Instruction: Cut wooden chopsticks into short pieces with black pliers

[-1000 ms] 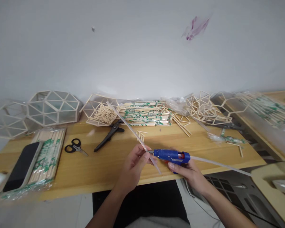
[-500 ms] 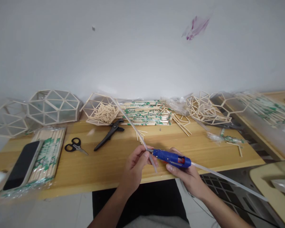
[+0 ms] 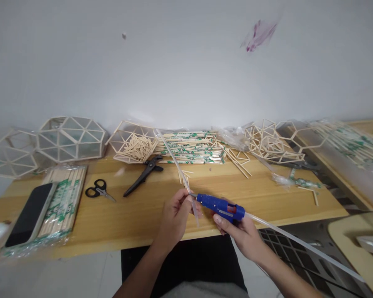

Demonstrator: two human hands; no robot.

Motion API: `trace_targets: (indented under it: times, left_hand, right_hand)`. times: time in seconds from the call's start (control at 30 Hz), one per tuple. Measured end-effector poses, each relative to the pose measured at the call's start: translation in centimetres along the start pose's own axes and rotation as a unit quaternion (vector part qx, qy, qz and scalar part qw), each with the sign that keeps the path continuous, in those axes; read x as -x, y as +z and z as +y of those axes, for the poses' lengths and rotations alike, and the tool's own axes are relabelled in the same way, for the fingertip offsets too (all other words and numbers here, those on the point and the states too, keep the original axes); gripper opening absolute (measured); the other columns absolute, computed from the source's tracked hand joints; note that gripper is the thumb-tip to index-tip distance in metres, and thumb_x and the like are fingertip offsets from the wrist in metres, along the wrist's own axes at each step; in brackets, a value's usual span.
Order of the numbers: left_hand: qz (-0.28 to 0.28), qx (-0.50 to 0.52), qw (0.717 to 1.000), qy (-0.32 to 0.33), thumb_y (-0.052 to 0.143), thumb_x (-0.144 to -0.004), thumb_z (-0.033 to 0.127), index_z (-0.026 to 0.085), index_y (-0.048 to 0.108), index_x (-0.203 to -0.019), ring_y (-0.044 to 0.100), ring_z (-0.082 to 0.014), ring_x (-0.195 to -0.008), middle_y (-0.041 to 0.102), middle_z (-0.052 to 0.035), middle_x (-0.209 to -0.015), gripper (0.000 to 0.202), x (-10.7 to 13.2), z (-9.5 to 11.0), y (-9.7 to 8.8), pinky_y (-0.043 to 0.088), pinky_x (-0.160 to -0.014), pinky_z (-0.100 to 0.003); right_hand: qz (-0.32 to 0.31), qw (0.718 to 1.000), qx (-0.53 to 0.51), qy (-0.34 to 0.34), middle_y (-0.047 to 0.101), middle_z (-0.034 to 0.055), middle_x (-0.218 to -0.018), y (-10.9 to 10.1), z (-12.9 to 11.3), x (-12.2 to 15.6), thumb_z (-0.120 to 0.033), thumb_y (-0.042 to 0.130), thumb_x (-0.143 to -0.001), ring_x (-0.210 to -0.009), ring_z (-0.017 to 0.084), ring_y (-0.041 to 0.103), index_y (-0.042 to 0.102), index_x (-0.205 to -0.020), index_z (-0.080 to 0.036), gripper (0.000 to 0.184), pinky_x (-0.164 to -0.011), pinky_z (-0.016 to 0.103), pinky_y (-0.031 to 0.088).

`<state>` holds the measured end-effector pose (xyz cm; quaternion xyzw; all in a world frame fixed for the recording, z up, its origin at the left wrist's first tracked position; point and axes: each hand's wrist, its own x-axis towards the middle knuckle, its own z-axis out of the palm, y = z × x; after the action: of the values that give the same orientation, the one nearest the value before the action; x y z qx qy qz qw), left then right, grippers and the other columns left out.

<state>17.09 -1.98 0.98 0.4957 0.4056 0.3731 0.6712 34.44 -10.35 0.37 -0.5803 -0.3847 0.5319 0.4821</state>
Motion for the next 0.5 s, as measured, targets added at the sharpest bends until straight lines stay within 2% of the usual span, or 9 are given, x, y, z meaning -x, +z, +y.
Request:
trace_targets:
  times: [0.23,0.5]
  left_hand:
    - [0.025,0.003,1.000,0.004,0.061,-0.090,0.041,0.019,0.063,-0.086,0.061,-0.0119,-0.054,0.065,0.0026,-0.064,0.022,-0.2,-0.6,0.1,0.051,-0.056,-0.024]
    - [0.045,-0.003,0.999,0.018,0.059,-0.092,0.037,0.020,0.063,-0.087,0.057,-0.0101,-0.053,0.062,0.0037,-0.064,0.019,-0.3,-1.3,0.3,0.048,-0.054,-0.023]
  right_hand:
    - [0.004,1.000,-0.019,0.005,0.051,-0.0018,-0.056,0.9,-0.7,0.2,-0.056,0.074,-0.085,-0.051,0.012,0.047,0.060,-0.074,-0.019,0.041,-0.051,0.027,0.037]
    - [0.015,0.991,-0.127,0.024,0.048,-0.0050,-0.053,1.4,1.1,0.5,-0.048,0.076,-0.087,-0.047,0.010,0.043,0.062,-0.078,-0.018,0.034,-0.048,0.026,0.035]
